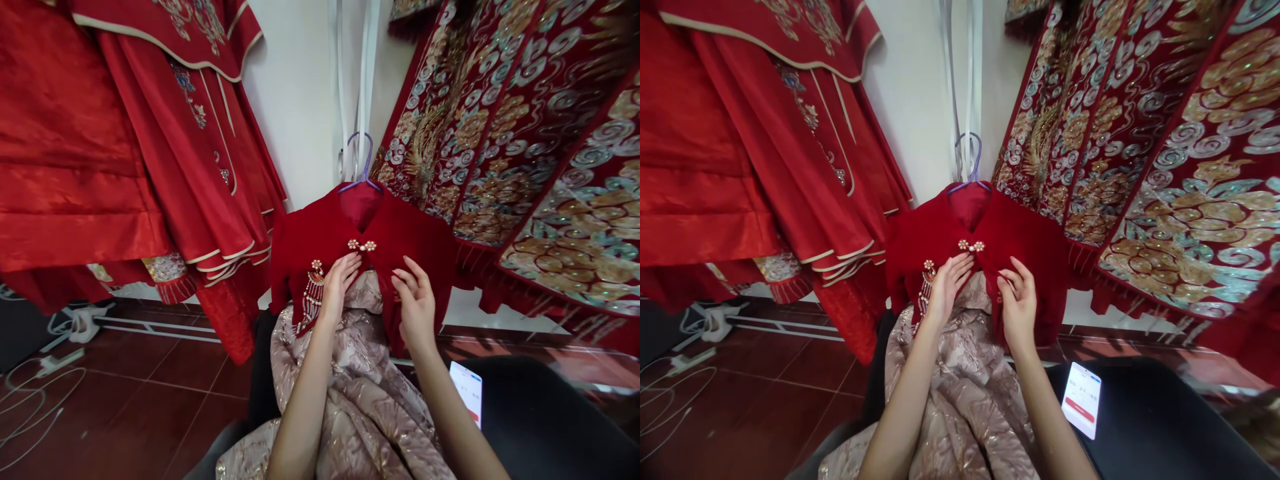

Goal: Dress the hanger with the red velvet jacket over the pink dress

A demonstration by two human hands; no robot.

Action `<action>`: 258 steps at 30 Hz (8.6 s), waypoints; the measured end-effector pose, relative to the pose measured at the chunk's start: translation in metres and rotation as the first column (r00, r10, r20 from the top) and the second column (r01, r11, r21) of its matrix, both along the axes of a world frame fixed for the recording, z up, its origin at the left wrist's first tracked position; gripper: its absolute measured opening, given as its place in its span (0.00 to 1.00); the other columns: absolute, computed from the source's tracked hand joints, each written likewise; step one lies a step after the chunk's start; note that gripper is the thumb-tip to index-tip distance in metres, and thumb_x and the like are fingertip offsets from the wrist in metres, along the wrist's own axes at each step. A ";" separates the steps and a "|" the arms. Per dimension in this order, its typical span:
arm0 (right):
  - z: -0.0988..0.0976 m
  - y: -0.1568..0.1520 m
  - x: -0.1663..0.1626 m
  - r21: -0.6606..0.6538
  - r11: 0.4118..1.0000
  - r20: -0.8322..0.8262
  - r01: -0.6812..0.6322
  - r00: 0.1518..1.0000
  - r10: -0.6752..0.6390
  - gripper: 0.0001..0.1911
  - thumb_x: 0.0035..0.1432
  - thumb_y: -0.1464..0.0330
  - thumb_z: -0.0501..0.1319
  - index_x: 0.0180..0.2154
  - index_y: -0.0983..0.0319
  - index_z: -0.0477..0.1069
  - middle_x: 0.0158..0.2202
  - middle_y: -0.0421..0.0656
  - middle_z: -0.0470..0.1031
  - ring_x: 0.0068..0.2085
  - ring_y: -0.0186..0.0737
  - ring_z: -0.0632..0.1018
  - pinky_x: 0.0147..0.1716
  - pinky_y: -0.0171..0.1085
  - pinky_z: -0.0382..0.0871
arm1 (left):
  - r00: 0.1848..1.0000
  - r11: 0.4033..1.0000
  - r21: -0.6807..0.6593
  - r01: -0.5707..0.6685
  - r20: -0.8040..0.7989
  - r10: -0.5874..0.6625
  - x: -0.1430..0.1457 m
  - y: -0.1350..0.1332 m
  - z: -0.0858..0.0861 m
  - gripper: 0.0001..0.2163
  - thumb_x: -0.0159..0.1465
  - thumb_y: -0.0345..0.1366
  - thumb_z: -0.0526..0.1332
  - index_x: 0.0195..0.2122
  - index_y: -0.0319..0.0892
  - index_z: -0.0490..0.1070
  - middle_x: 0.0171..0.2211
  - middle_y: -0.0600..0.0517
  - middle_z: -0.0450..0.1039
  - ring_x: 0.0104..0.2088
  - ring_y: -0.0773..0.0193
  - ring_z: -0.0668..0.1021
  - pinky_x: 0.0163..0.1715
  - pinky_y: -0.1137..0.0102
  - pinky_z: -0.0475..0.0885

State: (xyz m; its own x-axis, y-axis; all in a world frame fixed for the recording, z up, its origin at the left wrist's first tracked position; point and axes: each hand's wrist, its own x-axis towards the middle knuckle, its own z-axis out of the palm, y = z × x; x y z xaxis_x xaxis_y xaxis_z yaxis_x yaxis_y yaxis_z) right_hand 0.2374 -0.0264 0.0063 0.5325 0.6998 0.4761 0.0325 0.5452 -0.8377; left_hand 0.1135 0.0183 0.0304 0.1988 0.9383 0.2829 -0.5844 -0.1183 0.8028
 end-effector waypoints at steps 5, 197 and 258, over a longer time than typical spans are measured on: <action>0.016 -0.018 -0.005 -0.015 0.984 0.121 -0.179 0.976 0.179 0.17 0.60 0.61 0.61 0.51 0.55 0.71 0.49 0.45 0.77 0.52 0.42 0.76 0.50 0.42 0.72 | 1.000 0.999 -0.036 -0.021 -0.018 0.021 -0.001 -0.001 -0.009 0.20 0.60 0.51 0.60 0.45 0.41 0.77 0.51 0.46 0.75 0.57 0.55 0.73 0.58 0.62 0.63; -0.036 0.011 -0.059 -0.275 0.959 0.505 -0.069 0.838 0.205 0.10 0.60 0.65 0.58 0.39 0.61 0.76 0.39 0.46 0.77 0.32 0.38 0.80 0.34 0.37 0.77 | 0.459 0.971 0.189 -0.145 -0.857 0.235 -0.118 0.001 -0.038 0.10 0.53 0.27 0.65 0.38 0.39 0.78 0.36 0.48 0.81 0.36 0.63 0.80 0.39 0.71 0.74; -0.061 0.022 -0.065 -0.323 0.919 0.323 -0.226 0.887 0.331 0.09 0.52 0.64 0.65 0.34 0.63 0.75 0.32 0.45 0.80 0.35 0.41 0.80 0.39 0.39 0.75 | 0.404 0.905 0.424 -0.024 -0.824 0.397 -0.109 -0.003 -0.039 0.06 0.54 0.36 0.67 0.28 0.41 0.71 0.28 0.53 0.77 0.30 0.66 0.78 0.32 0.73 0.69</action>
State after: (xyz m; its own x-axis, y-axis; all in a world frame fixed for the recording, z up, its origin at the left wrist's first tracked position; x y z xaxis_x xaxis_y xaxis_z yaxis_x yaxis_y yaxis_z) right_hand 0.1725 -0.0046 -0.0542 0.1220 0.9213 0.3691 0.2437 0.3327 -0.9110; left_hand 0.0048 0.0152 -0.0087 0.3165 0.8854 0.3404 0.5006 -0.4607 0.7330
